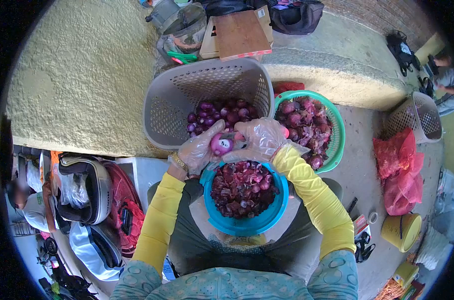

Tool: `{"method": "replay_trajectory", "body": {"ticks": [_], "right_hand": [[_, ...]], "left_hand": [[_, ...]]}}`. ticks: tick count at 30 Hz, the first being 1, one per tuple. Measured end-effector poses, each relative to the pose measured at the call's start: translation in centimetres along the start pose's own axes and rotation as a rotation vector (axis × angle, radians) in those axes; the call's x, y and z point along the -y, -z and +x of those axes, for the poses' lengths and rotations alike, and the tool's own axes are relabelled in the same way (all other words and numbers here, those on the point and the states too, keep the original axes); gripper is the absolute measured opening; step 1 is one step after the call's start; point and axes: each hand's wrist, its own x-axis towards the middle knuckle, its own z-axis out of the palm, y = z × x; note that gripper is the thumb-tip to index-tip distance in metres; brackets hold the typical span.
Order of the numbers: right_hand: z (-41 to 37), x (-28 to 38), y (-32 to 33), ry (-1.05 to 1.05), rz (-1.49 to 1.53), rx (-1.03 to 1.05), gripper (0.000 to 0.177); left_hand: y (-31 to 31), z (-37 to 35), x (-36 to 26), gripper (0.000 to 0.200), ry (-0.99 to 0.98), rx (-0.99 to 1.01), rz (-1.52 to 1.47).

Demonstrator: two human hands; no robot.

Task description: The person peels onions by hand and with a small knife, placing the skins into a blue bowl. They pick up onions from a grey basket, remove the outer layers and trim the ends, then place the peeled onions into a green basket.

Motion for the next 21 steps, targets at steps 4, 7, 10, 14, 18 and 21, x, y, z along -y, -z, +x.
{"method": "replay_trajectory", "body": {"ticks": [4, 7, 10, 14, 18, 21], "right_hand": [[0.2, 0.0, -0.1, 0.029, -0.013, -0.027, 0.062], [0.4, 0.2, -0.1, -0.005, -0.052, 0.038, 0.068], [0.4, 0.2, -0.5, 0.025, -0.016, -0.017, 0.061], [0.4, 0.6, -0.5, 0.022, -0.029, -0.025, 0.06], [0.2, 0.7, -0.7, -0.024, -0.07, -0.007, 0.059], [0.2, 0.8, -0.9, -0.03, -0.053, -0.039, 0.059]], "left_hand": [[0.7, 0.7, 0.2, 0.05, 0.027, 0.008, -0.073], [0.4, 0.4, -0.1, 0.052, 0.007, 0.011, -0.026], [0.0, 0.4, 0.0, 0.055, -0.035, -0.165, 0.067], [0.3, 0.8, 0.3, 0.057, 0.02, -0.086, -0.022], [0.3, 0.2, -0.1, 0.057, 0.055, -0.083, -0.105], [0.8, 0.5, 0.0, 0.056, 0.042, -0.127, 0.016]]}}
